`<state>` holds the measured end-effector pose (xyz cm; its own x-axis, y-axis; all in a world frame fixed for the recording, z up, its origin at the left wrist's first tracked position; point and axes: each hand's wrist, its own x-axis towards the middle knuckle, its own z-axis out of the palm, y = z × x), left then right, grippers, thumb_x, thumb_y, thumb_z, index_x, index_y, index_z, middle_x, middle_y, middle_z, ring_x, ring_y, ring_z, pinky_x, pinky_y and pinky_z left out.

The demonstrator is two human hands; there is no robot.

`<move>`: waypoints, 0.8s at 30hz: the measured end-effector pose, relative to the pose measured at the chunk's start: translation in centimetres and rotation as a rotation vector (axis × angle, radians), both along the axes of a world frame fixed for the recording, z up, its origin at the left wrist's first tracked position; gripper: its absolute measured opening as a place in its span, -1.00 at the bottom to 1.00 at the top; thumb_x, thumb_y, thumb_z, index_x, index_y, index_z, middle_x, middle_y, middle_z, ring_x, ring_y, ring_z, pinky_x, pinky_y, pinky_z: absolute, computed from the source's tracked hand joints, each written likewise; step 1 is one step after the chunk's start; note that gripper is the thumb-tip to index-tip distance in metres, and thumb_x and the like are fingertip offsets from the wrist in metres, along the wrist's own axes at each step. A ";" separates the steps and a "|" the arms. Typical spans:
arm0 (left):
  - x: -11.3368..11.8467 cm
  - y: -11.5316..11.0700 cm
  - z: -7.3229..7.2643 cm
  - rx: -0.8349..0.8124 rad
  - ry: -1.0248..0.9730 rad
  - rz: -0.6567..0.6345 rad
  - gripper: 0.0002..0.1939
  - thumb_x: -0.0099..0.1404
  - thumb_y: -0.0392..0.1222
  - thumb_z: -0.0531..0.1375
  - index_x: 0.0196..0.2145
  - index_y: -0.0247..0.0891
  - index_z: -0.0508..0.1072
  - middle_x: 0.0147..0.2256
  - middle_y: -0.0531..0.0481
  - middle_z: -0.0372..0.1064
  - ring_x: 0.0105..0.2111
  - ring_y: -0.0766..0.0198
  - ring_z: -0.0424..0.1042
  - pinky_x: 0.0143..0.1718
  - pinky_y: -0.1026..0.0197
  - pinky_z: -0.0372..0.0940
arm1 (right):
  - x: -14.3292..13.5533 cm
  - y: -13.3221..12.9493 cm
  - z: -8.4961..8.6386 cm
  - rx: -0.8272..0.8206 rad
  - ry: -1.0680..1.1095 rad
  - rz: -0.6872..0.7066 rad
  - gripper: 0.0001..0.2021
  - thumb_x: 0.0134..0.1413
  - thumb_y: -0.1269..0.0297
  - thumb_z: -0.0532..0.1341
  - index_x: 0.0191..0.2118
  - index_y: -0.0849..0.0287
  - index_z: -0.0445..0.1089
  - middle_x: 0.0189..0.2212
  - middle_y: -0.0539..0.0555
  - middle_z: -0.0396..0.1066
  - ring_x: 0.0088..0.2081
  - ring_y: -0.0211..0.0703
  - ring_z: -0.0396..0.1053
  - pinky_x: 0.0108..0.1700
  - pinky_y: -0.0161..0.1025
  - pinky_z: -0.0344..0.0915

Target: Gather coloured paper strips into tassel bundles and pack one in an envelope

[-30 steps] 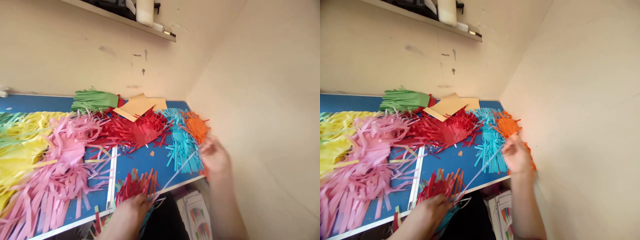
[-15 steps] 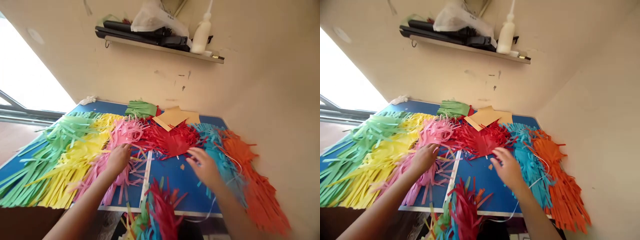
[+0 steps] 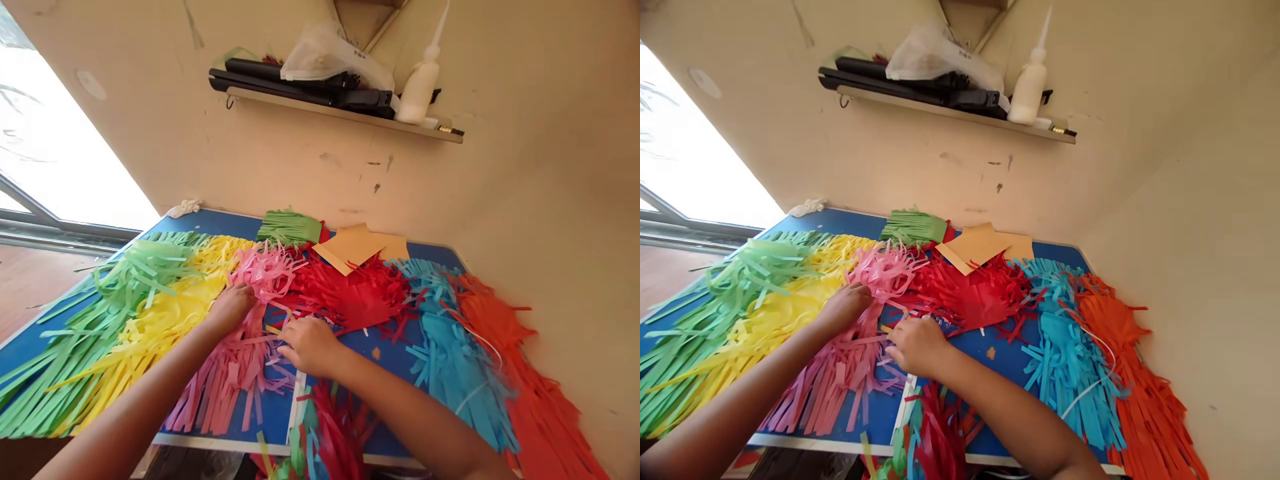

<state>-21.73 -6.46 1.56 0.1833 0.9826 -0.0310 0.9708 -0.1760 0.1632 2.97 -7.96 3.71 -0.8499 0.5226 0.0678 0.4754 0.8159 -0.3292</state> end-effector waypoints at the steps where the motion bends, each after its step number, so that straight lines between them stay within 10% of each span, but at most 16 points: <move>1: -0.3 0.2 -0.1 0.002 -0.018 -0.036 -0.82 0.26 -0.26 0.13 -0.47 -0.26 0.47 -0.32 -0.09 0.45 -0.17 0.14 0.39 -0.08 0.09 0.23 | -0.5 0.2 -0.1 -0.009 0.000 -0.009 -0.75 0.24 0.15 0.20 -0.12 0.18 0.51 -0.16 0.14 0.53 -0.11 -0.06 0.45 -0.07 -0.21 0.32; 24: -3.3 1.0 -2.0 0.084 -0.184 0.057 -0.68 0.27 -0.09 0.01 -0.40 -0.23 0.53 -0.30 -0.10 0.52 -0.29 0.17 0.48 -0.21 0.18 0.32 | -10.5 4.0 -5.6 -0.457 0.302 -0.621 -0.58 0.05 0.40 0.26 0.06 0.27 0.26 -0.21 0.17 0.54 -0.18 -0.06 0.52 -0.20 -0.27 0.35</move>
